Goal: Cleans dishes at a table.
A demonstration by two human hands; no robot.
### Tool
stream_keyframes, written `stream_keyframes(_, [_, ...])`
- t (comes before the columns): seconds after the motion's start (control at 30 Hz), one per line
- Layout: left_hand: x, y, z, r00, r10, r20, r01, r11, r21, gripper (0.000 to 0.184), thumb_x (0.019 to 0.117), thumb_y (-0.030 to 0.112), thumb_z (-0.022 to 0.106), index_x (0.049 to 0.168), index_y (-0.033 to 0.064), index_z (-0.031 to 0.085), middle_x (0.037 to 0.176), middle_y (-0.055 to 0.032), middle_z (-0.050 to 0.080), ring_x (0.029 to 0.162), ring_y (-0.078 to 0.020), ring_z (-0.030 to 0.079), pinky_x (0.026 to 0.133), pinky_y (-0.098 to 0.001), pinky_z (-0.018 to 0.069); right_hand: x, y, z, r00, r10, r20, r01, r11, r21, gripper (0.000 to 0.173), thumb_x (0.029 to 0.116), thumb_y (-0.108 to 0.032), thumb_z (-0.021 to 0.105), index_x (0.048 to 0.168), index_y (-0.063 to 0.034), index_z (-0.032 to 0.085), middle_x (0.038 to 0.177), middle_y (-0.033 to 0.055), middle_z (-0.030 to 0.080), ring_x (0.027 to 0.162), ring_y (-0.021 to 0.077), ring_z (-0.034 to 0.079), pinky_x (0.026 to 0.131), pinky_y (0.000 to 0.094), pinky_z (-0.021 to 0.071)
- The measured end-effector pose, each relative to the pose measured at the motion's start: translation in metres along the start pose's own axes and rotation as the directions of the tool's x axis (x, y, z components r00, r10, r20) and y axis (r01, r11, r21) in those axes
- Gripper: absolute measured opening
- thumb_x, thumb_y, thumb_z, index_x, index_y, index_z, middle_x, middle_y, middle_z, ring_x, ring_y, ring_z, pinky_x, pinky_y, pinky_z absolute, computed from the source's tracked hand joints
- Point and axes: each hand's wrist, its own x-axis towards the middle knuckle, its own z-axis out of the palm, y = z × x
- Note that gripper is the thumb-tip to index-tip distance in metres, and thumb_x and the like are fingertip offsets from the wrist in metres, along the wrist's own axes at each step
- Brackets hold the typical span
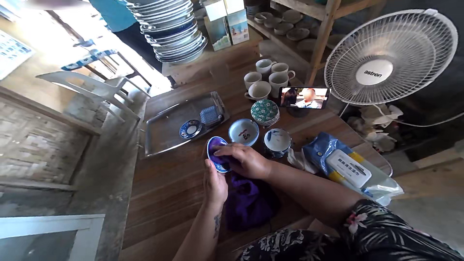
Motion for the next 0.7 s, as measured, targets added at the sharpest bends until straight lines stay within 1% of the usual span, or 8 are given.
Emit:
stream_keyframes(0.13, [0.002,0.001,-0.001,0.997,0.059,-0.049,-0.061,0.997,-0.045,0.077,0.1007,0.067,0.028,0.144,0.0047,0.037,0.124,0.0010,0.063,0.118,-0.0072,0.059,0.104,-0.0327,0.0497,0.001,-0.002,-0.001,0.996,-0.039,0.084,0.024,0.985,0.172,0.036,0.0842,0.010,0.066,0.120,0.0057,0.068,0.117,0.0191,0.072,0.114,0.0287,0.068,0.102,0.0434,0.0537])
stream_keyframes(0.23, [0.006,0.002,-0.002,0.990,0.109,-0.093,-0.121,0.984,-0.135,0.075,0.0984,0.070,0.032,0.143,0.0107,0.043,0.122,0.0027,0.065,0.117,-0.0091,0.061,0.103,-0.0346,0.0509,0.003,-0.001,-0.004,0.987,-0.063,0.147,0.043,0.990,0.136,0.032,0.0861,0.008,0.068,0.117,0.0031,0.069,0.114,0.0155,0.073,0.112,0.0265,0.069,0.102,0.0419,0.0534])
stream_keyframes(0.37, [0.008,0.006,-0.003,0.988,0.124,-0.096,-0.141,0.971,-0.195,0.072,0.1009,0.065,0.032,0.147,0.0103,0.033,0.129,0.0022,0.061,0.119,-0.0096,0.061,0.102,-0.0334,0.0521,0.002,0.003,-0.007,0.992,0.011,0.125,0.008,0.988,-0.155,0.032,0.0855,0.005,0.069,0.117,-0.0027,0.071,0.109,0.0128,0.075,0.107,0.0280,0.071,0.099,0.0431,0.0555])
stream_keyframes(0.43, [0.007,0.005,-0.001,0.991,0.093,-0.100,-0.110,0.977,-0.181,0.080,0.0990,0.067,0.037,0.150,0.0058,0.026,0.133,-0.0010,0.058,0.121,-0.0094,0.060,0.102,-0.0326,0.0520,0.000,0.005,-0.005,0.993,0.071,0.090,-0.046,0.967,-0.251,0.035,0.0884,0.002,0.068,0.122,-0.0050,0.069,0.110,0.0142,0.074,0.109,0.0306,0.070,0.099,0.0455,0.0557])
stream_keyframes(0.5, [0.004,0.004,0.002,0.995,0.047,-0.084,-0.058,0.989,-0.133,0.085,0.1012,0.064,0.034,0.152,-0.0015,0.017,0.138,-0.0071,0.052,0.123,-0.0094,0.057,0.103,-0.0312,0.0515,0.000,0.006,-0.003,0.996,0.085,0.032,-0.072,0.950,-0.303,0.039,0.0891,0.003,0.065,0.127,-0.0059,0.068,0.115,0.0141,0.074,0.111,0.0314,0.070,0.100,0.0466,0.0553])
stream_keyframes(0.57, [0.001,0.004,0.005,0.998,0.010,-0.054,-0.013,0.999,-0.051,0.084,0.1041,0.059,0.029,0.152,-0.0082,0.012,0.143,-0.0126,0.048,0.126,-0.0083,0.055,0.105,-0.0290,0.0496,0.002,0.005,-0.004,0.998,0.064,-0.024,-0.068,0.948,-0.310,0.043,0.0894,0.005,0.062,0.130,-0.0056,0.066,0.122,0.0122,0.073,0.114,0.0299,0.070,0.102,0.0451,0.0546])
stream_keyframes(0.6, [0.000,0.005,0.006,0.999,-0.003,-0.043,0.002,1.000,-0.018,0.082,0.1051,0.056,0.026,0.151,-0.0107,0.015,0.142,-0.0141,0.049,0.125,-0.0078,0.055,0.105,-0.0283,0.0493,0.003,0.005,-0.004,0.998,0.038,-0.049,-0.051,0.957,-0.287,0.044,0.0889,0.006,0.061,0.131,-0.0048,0.066,0.124,0.0119,0.072,0.114,0.0287,0.070,0.102,0.0436,0.0546])
stream_keyframes(0.7, [-0.003,0.004,0.006,1.000,0.005,-0.010,-0.004,1.000,0.024,0.087,0.1034,0.063,0.026,0.153,-0.0086,0.019,0.147,-0.0134,0.048,0.130,-0.0075,0.052,0.109,-0.0285,0.0464,0.004,0.004,-0.005,0.994,-0.072,-0.088,0.060,0.990,-0.127,0.039,0.0874,0.008,0.061,0.125,-0.0009,0.066,0.123,0.0151,0.072,0.115,0.0262,0.069,0.103,0.0391,0.0540])
